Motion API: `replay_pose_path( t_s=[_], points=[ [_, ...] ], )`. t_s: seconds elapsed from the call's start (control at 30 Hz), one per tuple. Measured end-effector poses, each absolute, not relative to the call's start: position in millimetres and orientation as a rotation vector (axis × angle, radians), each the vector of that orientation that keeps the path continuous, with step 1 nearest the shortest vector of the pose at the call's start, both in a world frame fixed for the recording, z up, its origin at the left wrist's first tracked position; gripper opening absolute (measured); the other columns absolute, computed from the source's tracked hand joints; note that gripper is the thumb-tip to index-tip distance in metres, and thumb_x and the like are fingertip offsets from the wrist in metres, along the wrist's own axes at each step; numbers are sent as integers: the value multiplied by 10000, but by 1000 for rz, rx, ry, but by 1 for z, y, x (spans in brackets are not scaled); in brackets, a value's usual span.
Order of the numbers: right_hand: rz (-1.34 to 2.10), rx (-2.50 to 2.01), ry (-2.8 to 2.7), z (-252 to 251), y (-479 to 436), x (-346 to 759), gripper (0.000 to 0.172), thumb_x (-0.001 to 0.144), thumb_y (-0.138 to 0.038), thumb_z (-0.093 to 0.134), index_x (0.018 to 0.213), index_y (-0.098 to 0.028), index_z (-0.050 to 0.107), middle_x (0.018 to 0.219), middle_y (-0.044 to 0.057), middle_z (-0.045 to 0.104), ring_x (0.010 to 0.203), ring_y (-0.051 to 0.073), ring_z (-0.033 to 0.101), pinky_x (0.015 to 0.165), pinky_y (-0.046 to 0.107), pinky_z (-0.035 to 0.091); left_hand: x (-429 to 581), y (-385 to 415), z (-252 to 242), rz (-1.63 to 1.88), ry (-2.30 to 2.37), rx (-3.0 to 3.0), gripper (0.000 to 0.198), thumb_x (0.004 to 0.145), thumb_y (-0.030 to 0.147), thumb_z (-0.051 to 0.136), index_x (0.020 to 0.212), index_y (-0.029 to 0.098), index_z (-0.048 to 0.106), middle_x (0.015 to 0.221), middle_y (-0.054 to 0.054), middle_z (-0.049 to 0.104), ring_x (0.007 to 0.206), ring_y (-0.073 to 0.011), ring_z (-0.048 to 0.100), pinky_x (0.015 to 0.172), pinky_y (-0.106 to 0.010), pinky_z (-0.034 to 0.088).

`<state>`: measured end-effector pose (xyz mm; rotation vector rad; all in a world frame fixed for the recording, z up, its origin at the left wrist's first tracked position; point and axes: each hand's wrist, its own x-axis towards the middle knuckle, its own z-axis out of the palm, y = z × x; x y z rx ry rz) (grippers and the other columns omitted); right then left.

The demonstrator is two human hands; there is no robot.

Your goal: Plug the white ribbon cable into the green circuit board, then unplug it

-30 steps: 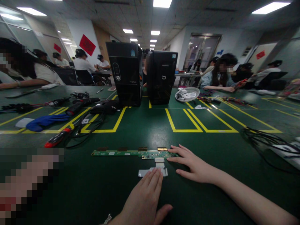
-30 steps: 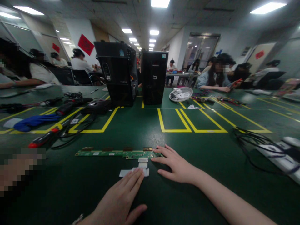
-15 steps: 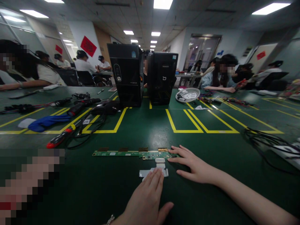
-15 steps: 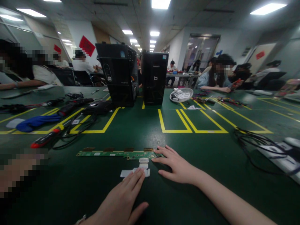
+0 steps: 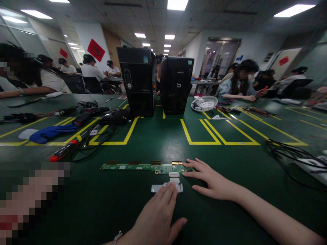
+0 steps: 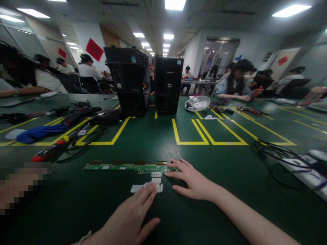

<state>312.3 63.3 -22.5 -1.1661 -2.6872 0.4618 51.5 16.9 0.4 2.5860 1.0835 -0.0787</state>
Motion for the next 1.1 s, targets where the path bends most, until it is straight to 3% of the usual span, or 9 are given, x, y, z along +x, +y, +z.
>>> replay_pose_path(
  t_s=[0.5, 0.73, 0.93, 1.1],
  points=[
    [460, -1146, -2670, -24, 64, 313, 477, 934, -446, 505, 1392, -330, 436, 1514, 36, 325, 1422, 264, 206, 1165, 572, 143, 44, 20, -8, 166, 1001, 2626, 578, 913, 406, 518, 1377, 65, 470, 1432, -207, 473, 1306, -346, 454, 1052, -473, 424],
    [452, -1130, -2658, -24, 64, 313, 451, 931, -417, 515, 1369, -322, 472, 1506, 37, 341, 1424, 278, 196, 1165, 575, 136, 37, 28, -14, 397, 963, 2742, 473, 937, 359, 493, 1368, 166, 473, 1422, -132, 502, 1286, -306, 475, 1054, -502, 413],
    [417, -1178, -2678, -22, 63, 311, 416, 961, -415, 463, 1372, -353, 460, 1518, 11, 321, 1431, 271, 175, 1161, 596, 141, 17, 66, 8, 601, 1122, 2764, 318, 959, 248, 430, 1235, 186, 574, 1279, -92, 594, 1107, -229, 593, 918, -404, 515],
    [448, -1167, -2645, -19, 62, 311, 421, 956, -402, 478, 1373, -346, 464, 1514, 17, 331, 1427, 285, 186, 1157, 602, 158, -28, 95, 7, 489, 1448, 2725, 361, 961, 328, 419, 1234, 177, 600, 1293, -106, 591, 1141, -259, 580, 976, -445, 476]
  ],
)
